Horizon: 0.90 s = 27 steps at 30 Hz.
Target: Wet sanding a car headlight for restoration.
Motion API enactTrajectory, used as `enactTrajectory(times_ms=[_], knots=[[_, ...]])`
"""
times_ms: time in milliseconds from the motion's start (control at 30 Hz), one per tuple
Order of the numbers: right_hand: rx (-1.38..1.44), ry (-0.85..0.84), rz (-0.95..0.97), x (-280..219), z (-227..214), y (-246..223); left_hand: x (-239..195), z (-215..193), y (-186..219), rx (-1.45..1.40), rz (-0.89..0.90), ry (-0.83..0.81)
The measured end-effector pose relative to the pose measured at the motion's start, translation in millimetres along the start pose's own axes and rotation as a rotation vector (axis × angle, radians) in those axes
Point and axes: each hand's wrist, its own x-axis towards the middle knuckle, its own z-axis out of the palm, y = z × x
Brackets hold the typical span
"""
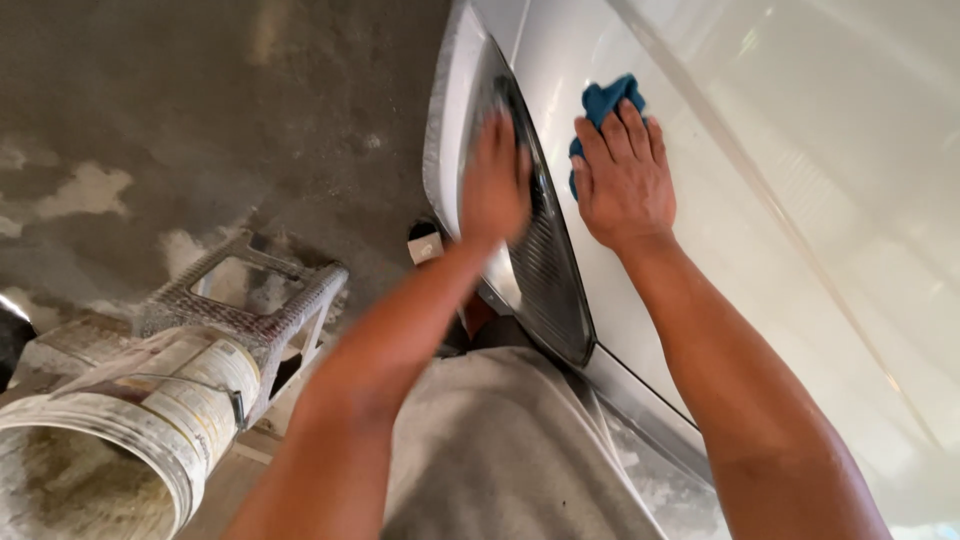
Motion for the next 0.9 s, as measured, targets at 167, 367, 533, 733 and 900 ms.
enactTrajectory(times_ms=[167,367,533,733,900], knots=[[-0.037,0.01,0.012,-2,5,3,-147,-19,8,0.088,0.186,-0.216],[-0.033,-0.002,0.038,1,1,0,2,34,-48,-0.143,-0.091,-0.042],[-0.038,-0.011,0.029,-2,-2,-1,8,8,-38,-0.189,-0.112,-0.095],[-0.028,0.01,0.005,-1,-2,-1,-154,-9,-4,-0.043,0.068,-0.094],[-0.046,0.031,-0.045,2,-1,3,-89,-7,5,0.098,0.088,-0.104]])
